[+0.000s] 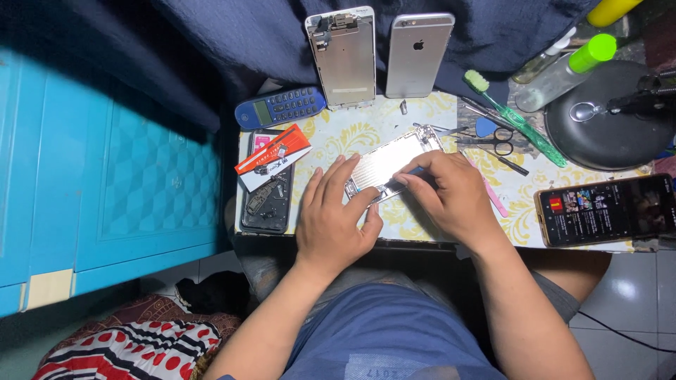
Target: Installing a home button and its associated flex cable onto a smartphone screen assembly.
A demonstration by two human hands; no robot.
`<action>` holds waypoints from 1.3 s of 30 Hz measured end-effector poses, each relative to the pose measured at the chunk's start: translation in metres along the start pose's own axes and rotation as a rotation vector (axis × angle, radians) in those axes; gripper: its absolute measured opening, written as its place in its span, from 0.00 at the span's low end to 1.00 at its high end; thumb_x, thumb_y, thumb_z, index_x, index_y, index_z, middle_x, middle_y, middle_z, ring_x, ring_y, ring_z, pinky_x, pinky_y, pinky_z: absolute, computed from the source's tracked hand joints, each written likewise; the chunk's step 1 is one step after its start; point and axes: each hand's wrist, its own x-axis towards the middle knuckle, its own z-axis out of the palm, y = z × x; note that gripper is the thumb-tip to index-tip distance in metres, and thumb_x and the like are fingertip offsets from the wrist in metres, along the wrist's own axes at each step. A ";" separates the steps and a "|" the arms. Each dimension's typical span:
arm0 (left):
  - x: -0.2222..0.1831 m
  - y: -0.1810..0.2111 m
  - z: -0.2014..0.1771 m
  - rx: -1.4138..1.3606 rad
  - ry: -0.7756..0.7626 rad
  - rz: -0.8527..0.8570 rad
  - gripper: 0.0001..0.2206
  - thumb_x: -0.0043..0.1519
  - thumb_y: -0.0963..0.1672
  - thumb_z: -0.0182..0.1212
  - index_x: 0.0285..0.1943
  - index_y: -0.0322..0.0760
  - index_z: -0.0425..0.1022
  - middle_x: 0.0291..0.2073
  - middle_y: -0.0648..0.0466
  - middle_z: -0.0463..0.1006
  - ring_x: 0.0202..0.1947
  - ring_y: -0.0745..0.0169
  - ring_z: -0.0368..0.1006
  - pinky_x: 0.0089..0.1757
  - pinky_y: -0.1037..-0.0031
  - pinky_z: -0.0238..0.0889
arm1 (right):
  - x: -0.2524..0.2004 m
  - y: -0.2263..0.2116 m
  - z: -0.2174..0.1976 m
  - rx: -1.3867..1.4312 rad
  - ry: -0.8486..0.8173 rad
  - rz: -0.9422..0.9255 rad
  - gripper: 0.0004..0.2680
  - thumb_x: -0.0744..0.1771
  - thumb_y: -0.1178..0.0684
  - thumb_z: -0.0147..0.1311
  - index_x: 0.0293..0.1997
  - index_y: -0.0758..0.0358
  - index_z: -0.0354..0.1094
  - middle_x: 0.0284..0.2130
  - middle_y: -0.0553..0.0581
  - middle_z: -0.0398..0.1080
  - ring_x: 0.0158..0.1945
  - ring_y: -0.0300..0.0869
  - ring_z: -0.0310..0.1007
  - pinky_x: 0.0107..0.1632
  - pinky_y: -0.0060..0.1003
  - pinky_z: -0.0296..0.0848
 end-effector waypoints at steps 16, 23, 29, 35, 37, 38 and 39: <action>-0.003 -0.003 0.001 -0.018 0.018 -0.014 0.07 0.60 0.44 0.58 0.42 0.44 0.81 0.60 0.43 0.71 0.65 0.38 0.68 0.61 0.45 0.56 | -0.004 0.000 0.001 -0.045 -0.014 0.038 0.03 0.69 0.53 0.62 0.44 0.58 0.75 0.25 0.58 0.77 0.36 0.57 0.78 0.46 0.47 0.73; -0.005 -0.004 0.001 -0.047 0.007 -0.028 0.07 0.60 0.44 0.58 0.41 0.45 0.82 0.61 0.43 0.70 0.66 0.39 0.67 0.62 0.45 0.54 | -0.004 0.001 0.002 -0.064 -0.035 0.040 0.03 0.69 0.54 0.61 0.44 0.58 0.75 0.27 0.57 0.78 0.38 0.57 0.77 0.48 0.47 0.73; -0.005 -0.005 0.001 -0.050 0.010 -0.035 0.06 0.60 0.44 0.59 0.40 0.45 0.82 0.61 0.44 0.70 0.66 0.40 0.67 0.62 0.45 0.54 | -0.001 -0.007 0.001 -0.049 -0.049 0.028 0.03 0.69 0.55 0.60 0.44 0.59 0.74 0.29 0.58 0.79 0.40 0.59 0.78 0.49 0.49 0.73; -0.006 -0.007 0.001 -0.064 0.009 -0.035 0.06 0.60 0.44 0.60 0.40 0.45 0.83 0.60 0.44 0.70 0.65 0.39 0.67 0.62 0.45 0.54 | -0.003 -0.002 0.002 -0.095 -0.056 0.069 0.03 0.70 0.54 0.61 0.45 0.59 0.73 0.28 0.58 0.79 0.38 0.59 0.77 0.47 0.50 0.73; -0.006 -0.008 0.001 -0.065 0.017 -0.034 0.06 0.60 0.44 0.60 0.40 0.45 0.83 0.60 0.44 0.70 0.65 0.39 0.67 0.61 0.45 0.55 | -0.005 0.003 0.004 -0.118 -0.052 0.079 0.04 0.70 0.53 0.61 0.46 0.58 0.73 0.28 0.58 0.78 0.38 0.59 0.76 0.47 0.51 0.73; -0.005 -0.008 0.001 -0.064 0.015 -0.032 0.06 0.60 0.44 0.61 0.40 0.45 0.83 0.60 0.44 0.70 0.65 0.39 0.67 0.61 0.45 0.55 | -0.005 0.003 0.004 -0.117 -0.051 0.087 0.04 0.70 0.53 0.62 0.46 0.58 0.73 0.28 0.58 0.78 0.38 0.59 0.76 0.47 0.51 0.73; -0.004 -0.007 0.000 -0.062 0.013 -0.029 0.05 0.60 0.44 0.61 0.40 0.45 0.83 0.59 0.43 0.71 0.65 0.39 0.68 0.61 0.45 0.55 | -0.006 0.004 0.004 -0.116 -0.051 0.094 0.04 0.70 0.53 0.62 0.46 0.58 0.73 0.28 0.58 0.78 0.38 0.60 0.76 0.47 0.50 0.73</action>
